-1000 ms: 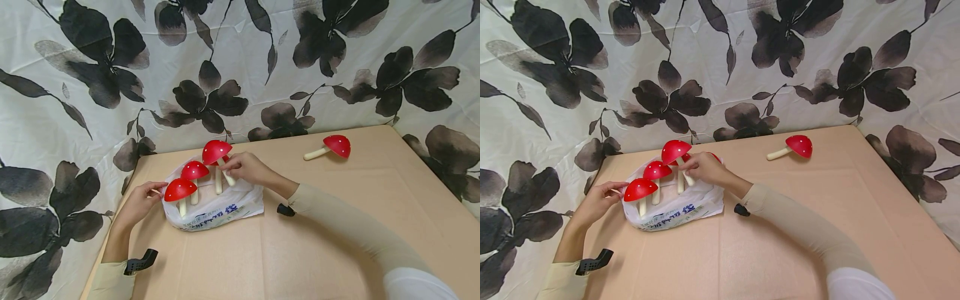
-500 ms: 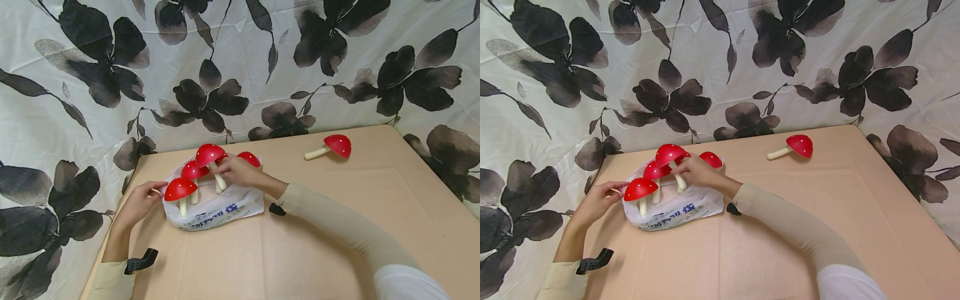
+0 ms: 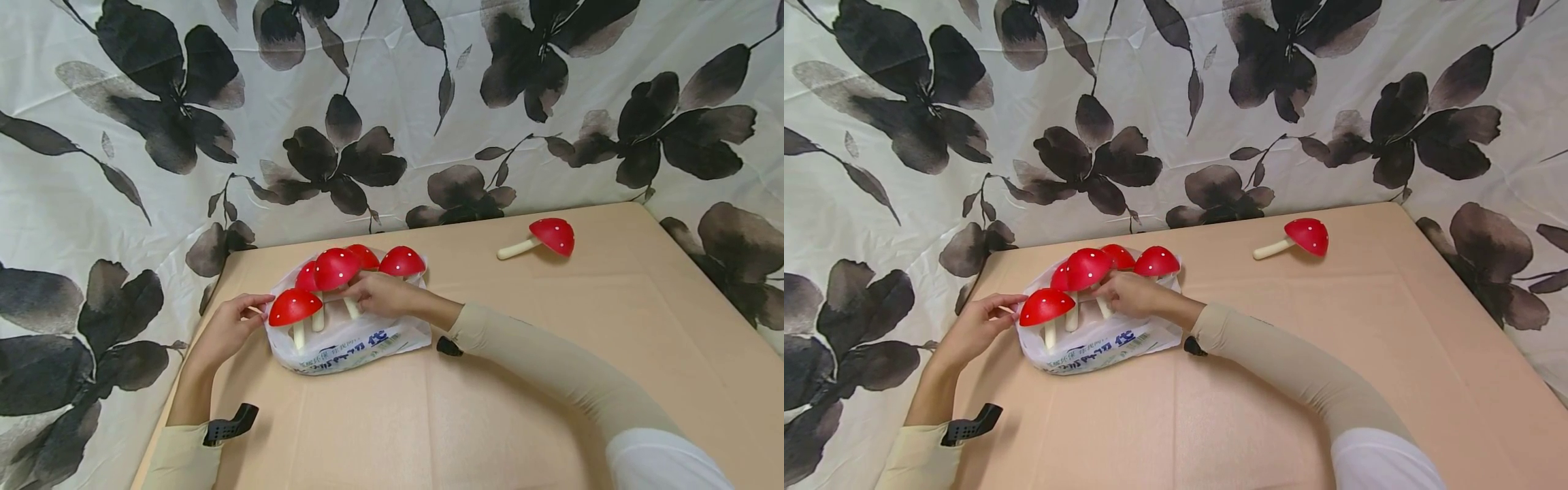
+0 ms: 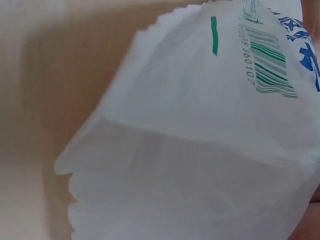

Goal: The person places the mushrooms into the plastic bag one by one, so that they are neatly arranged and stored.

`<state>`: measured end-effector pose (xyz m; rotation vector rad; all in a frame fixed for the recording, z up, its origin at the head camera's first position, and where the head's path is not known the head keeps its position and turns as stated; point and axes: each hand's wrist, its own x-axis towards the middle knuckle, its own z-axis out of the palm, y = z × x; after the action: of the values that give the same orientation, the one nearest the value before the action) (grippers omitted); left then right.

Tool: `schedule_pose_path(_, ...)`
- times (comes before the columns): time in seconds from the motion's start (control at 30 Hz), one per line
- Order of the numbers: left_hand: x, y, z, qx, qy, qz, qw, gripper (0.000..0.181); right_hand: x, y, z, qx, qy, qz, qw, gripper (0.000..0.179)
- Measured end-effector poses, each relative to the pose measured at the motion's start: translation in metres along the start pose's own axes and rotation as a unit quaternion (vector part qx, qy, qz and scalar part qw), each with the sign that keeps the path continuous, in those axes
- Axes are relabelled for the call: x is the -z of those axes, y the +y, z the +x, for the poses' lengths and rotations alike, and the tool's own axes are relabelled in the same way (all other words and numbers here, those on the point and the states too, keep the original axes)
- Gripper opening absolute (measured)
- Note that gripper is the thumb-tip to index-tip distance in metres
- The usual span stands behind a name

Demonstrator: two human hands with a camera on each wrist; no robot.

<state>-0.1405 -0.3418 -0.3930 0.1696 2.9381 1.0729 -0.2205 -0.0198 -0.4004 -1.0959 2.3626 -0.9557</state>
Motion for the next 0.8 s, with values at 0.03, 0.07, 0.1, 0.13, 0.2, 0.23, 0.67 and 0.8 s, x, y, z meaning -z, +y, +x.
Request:
schedule_pose_path(0.03, 0.000, 0.000, 0.000, 0.000, 0.000, 0.000, 1.0000, 0.032, 0.000, 0.000, -0.001, 0.000, -0.005, -0.005, 1.0000, 0.044)
schedule_pose_path(0.07, 0.000, 0.000, 0.000, 0.000, 0.000, 0.001, 1.0000, 0.032, 0.000, 0.000, -0.002, -0.001, -0.010, -0.009, 0.9999, 0.044)
schedule_pose_path(0.1, 0.000, 0.000, 0.001, 0.000, 0.000, 0.002, 1.0000, 0.032, 0.000, 0.000, -0.002, 0.000, -0.015, -0.012, 0.9998, 0.045)
schedule_pose_path(0.13, 0.001, 0.000, 0.001, -0.001, 0.000, 0.003, 1.0000, 0.032, 0.000, 0.000, -0.004, 0.003, -0.020, -0.013, 0.9997, 0.045)
schedule_pose_path(0.2, 0.001, 0.000, 0.001, -0.001, -0.001, 0.004, 1.0000, 0.032, -0.001, 0.001, -0.006, 0.011, -0.033, -0.014, 0.9993, 0.046)
schedule_pose_path(0.23, 0.001, 0.000, 0.001, -0.002, -0.002, 0.004, 1.0000, 0.032, -0.002, 0.001, -0.006, 0.017, -0.040, -0.010, 0.9990, 0.047)
schedule_pose_path(0.67, 0.000, 0.002, 0.001, -0.003, -0.005, 0.004, 1.0000, 0.032, 0.000, 0.000, -0.023, 0.030, -0.105, 0.047, 0.9930, 0.041)
schedule_pose_path(0.8, 0.000, 0.002, 0.000, -0.001, -0.005, 0.005, 1.0000, 0.032, 0.002, -0.001, -0.027, 0.031, -0.108, 0.070, 0.9912, 0.031)
